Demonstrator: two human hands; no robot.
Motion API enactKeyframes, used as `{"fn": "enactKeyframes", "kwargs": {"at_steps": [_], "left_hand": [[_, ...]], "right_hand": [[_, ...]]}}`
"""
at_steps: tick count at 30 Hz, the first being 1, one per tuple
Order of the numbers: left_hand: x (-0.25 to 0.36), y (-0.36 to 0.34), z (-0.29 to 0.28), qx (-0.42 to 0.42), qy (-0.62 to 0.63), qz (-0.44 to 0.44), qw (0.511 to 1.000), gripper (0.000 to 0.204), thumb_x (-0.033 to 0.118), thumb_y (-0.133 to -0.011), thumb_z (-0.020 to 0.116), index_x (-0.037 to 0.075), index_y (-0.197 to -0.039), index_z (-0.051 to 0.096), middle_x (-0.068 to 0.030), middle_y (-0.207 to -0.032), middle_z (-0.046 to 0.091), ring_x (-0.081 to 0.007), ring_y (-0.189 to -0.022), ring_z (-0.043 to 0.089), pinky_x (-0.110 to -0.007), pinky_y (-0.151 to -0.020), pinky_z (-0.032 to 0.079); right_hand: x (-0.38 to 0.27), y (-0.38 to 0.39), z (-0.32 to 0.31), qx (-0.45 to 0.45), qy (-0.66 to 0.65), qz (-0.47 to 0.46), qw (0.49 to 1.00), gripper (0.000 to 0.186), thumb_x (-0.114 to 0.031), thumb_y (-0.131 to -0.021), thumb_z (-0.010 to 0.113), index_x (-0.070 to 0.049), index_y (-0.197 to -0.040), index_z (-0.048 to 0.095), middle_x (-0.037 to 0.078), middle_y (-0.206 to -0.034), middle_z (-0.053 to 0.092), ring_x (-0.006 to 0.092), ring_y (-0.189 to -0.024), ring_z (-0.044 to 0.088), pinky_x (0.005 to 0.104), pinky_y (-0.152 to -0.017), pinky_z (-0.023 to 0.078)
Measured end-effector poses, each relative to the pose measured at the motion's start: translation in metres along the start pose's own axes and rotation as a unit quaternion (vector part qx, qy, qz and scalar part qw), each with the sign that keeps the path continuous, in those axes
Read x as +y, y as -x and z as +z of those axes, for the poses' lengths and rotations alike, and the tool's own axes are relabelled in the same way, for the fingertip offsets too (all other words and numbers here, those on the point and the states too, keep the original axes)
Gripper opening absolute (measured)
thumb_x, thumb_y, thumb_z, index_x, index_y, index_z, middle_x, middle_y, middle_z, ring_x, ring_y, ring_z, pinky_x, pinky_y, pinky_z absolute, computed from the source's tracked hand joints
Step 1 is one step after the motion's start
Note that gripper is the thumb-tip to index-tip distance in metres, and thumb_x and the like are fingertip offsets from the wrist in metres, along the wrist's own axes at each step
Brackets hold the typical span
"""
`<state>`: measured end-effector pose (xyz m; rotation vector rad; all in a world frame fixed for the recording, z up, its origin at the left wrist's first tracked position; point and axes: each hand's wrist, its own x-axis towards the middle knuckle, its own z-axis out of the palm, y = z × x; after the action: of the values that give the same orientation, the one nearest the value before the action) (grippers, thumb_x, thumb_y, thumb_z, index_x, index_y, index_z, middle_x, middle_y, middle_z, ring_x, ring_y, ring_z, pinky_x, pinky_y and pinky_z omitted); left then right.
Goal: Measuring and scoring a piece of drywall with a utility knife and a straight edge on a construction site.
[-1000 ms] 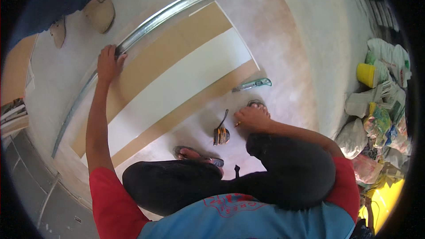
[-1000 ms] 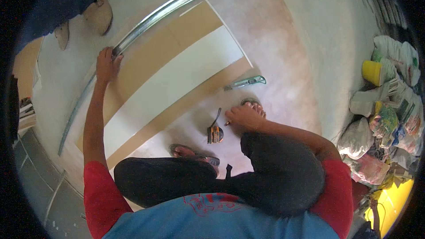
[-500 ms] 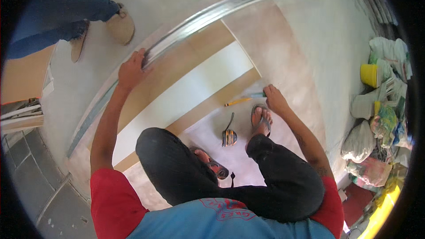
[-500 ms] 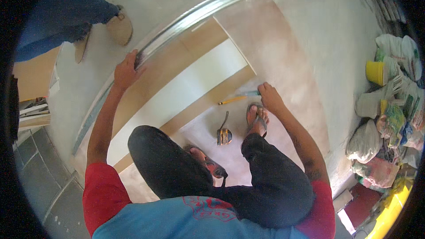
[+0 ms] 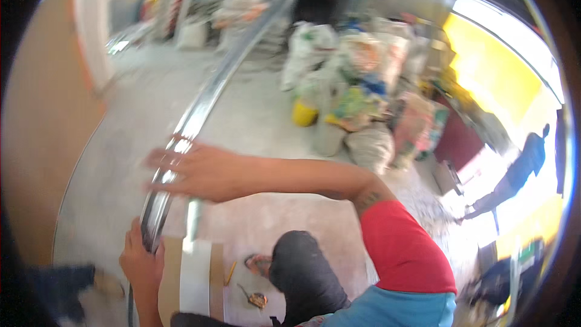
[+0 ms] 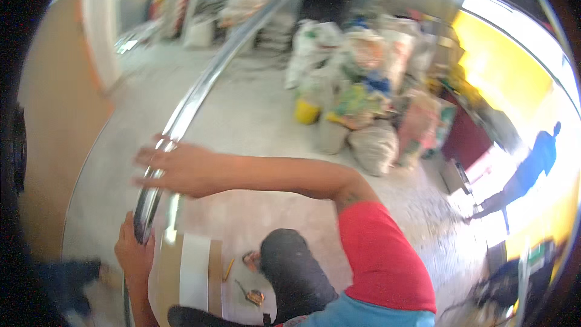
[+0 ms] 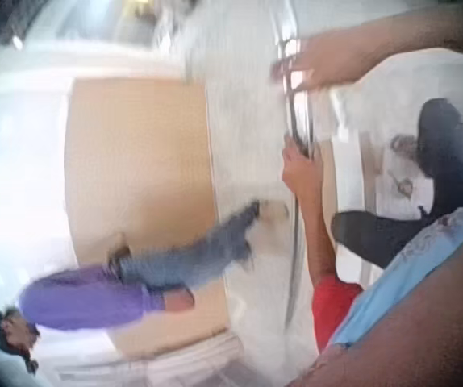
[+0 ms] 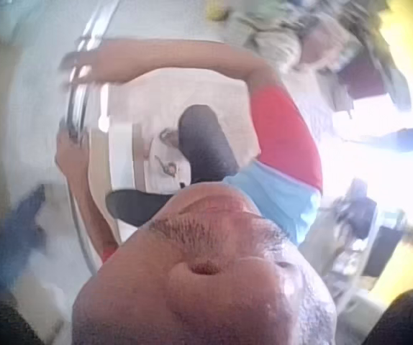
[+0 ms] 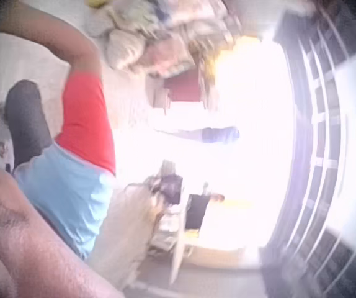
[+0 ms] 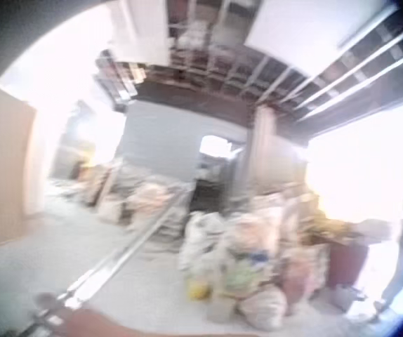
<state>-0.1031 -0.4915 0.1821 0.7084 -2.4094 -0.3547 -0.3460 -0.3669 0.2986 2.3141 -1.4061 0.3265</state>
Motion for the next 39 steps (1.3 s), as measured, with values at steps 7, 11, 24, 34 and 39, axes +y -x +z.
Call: {"fn": "enactKeyframes", "kwargs": {"at_steps": [7, 11, 24, 34, 39], "left_hand": [[0.082, -0.012, -0.037, -0.063, 0.174, -0.002, 0.983, 0.061, 0.012, -0.07, 0.077, 0.008, -0.127, 0.055, -0.0182, -0.111, 0.065, -0.0353, -0.095, 0.066, -0.043, -0.08, 0.053], [0.077, 0.026, -0.043, -0.081, -0.038, 0.045, 0.995, 0.084, 0.021, -0.071, 0.076, 0.009, -0.145, 0.037, -0.0134, -0.103, 0.059, -0.0303, -0.097, 0.061, -0.042, -0.081, 0.047], [0.029, 0.108, 0.005, 0.043, 0.062, -0.006, 0.997, 0.052, 0.016, -0.057, 0.08, 0.007, -0.103, 0.057, -0.0093, -0.088, 0.057, -0.0288, -0.082, 0.061, -0.041, -0.065, 0.049], [0.105, 0.039, 0.074, 0.006, 0.143, 0.09, 0.986, 0.049, 0.018, -0.058, 0.08, 0.009, -0.1, 0.057, -0.0055, -0.089, 0.057, -0.0242, -0.082, 0.061, -0.038, -0.063, 0.051], [0.11, 0.019, 0.115, -0.053, 0.094, 0.167, 0.98, 0.046, 0.024, -0.064, 0.08, 0.011, -0.103, 0.059, -0.0049, -0.091, 0.059, -0.0231, -0.083, 0.062, -0.037, -0.063, 0.05]], "right_hand": [[-0.014, -0.011, -0.033, -0.229, -0.095, -0.025, 0.969, 0.058, -0.012, -0.084, 0.064, -0.013, -0.139, 0.045, 0.012, -0.116, 0.06, 0.0277, -0.114, 0.056, 0.0555, -0.104, 0.035], [-0.002, 0.028, -0.079, -0.309, 0.011, 0.079, 0.948, 0.054, -0.009, -0.084, 0.06, -0.01, -0.136, 0.048, 0.009, -0.122, 0.055, 0.027, -0.122, 0.051, 0.0554, -0.116, 0.022], [0.091, 0.163, -0.112, -0.311, 0.219, 0.159, 0.911, 0.064, 0.01, -0.079, 0.045, -0.006, -0.141, 0.041, 0.015, -0.138, 0.046, 0.0296, -0.137, 0.039, 0.0523, -0.121, 0.015], [0.119, 0.335, -0.202, -0.398, 0.299, 0.257, 0.828, 0.066, 0.011, -0.081, 0.039, -0.007, -0.144, 0.037, 0.017, -0.146, 0.04, 0.0319, -0.139, 0.035, 0.0461, -0.12, 0.019], [0.058, 0.411, -0.205, -0.36, 0.185, 0.329, 0.853, 0.061, 0.009, -0.083, 0.041, -0.004, -0.143, 0.039, 0.018, -0.143, 0.043, 0.0332, -0.136, 0.037, 0.0428, -0.117, 0.025]]}}
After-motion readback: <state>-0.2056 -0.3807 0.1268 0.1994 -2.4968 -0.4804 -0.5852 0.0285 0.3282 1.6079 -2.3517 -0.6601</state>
